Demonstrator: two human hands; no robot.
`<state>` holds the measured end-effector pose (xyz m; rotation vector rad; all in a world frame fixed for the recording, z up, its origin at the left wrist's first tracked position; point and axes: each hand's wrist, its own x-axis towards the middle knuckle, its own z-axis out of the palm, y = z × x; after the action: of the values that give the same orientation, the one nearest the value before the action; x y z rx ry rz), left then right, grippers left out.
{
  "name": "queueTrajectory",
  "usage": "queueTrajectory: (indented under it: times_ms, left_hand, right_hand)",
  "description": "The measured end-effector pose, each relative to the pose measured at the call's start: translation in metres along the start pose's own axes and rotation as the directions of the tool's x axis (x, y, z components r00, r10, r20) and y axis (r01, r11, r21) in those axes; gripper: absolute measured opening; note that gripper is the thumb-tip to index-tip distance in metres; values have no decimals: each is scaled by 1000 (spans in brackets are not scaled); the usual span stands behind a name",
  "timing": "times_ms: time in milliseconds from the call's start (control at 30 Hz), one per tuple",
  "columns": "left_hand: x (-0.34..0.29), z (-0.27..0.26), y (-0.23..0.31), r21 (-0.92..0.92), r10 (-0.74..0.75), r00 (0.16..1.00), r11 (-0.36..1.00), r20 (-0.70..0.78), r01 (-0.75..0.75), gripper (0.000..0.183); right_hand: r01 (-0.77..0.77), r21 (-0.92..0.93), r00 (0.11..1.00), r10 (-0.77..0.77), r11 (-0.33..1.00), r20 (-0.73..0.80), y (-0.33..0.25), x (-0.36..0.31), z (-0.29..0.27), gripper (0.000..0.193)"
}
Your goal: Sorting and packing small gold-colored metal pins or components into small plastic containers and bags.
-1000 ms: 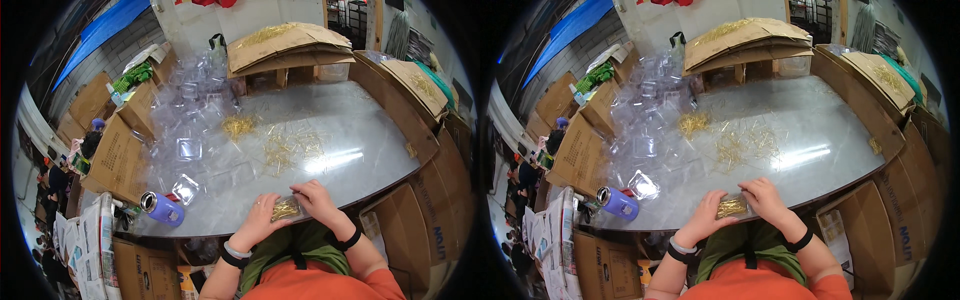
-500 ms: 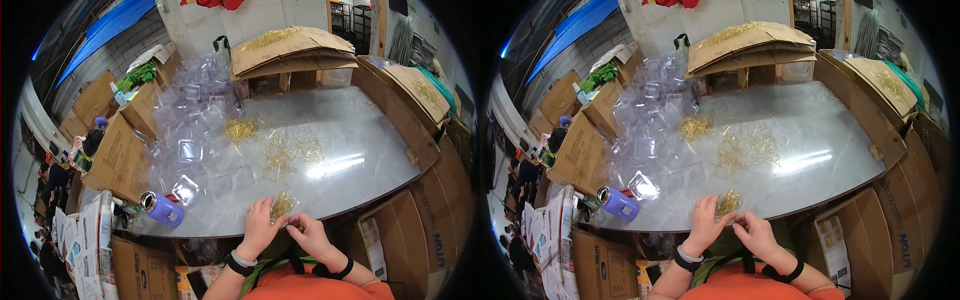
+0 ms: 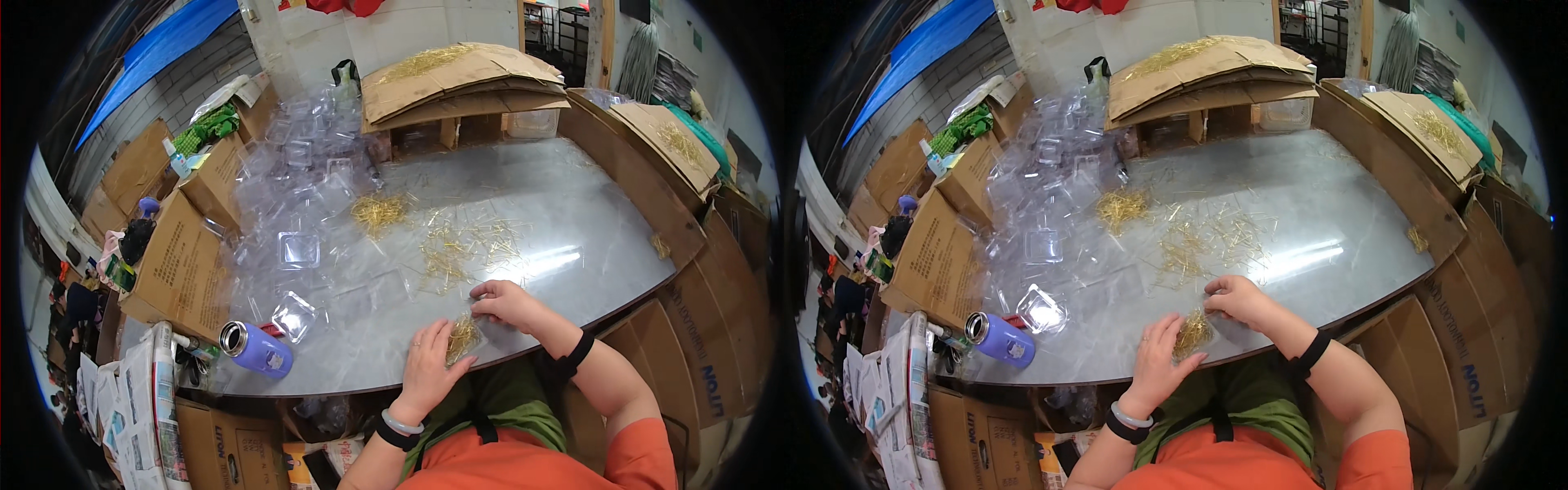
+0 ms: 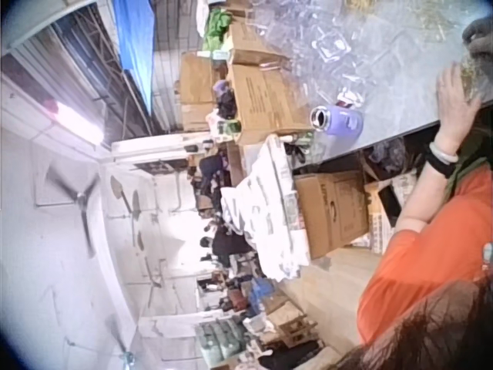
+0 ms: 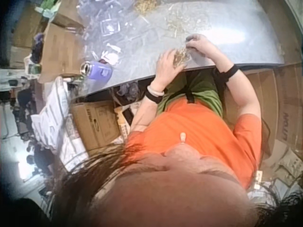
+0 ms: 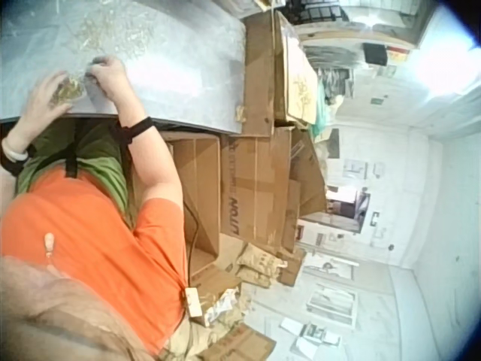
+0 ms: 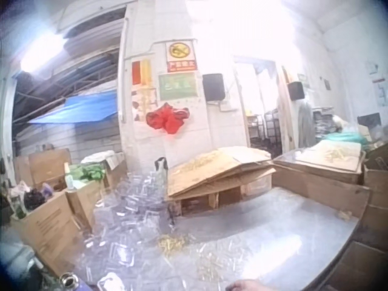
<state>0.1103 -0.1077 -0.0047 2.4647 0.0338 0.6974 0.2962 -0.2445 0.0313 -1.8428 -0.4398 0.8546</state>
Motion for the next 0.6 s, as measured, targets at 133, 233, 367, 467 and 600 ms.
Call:
queueTrajectory:
  times_ms: [133,233,367,467,600]
  left_hand:
    - [-2,0,-1,-18,-14,1000,1000,-27,14,68]
    - [-4,5,-1,-17,-30,997,999,-69,28,67]
    - [-6,6,-1,24,-51,994,998,-93,53,65]
    - [-5,8,-1,21,-34,995,999,-91,36,64]
    - [-2,4,-1,27,-38,996,999,-78,40,62]
  right_hand:
    - [-9,160,999,14,987,-36,2,-5,11,35]
    - [229,-75,968,-235,971,-88,31,-7,23,26]
    - [356,-491,894,-443,795,-69,0,-33,24,28]
    - [290,-606,879,-456,741,-137,-12,-13,9,32]
    - [266,-555,955,-294,788,41,-21,21,13,31]
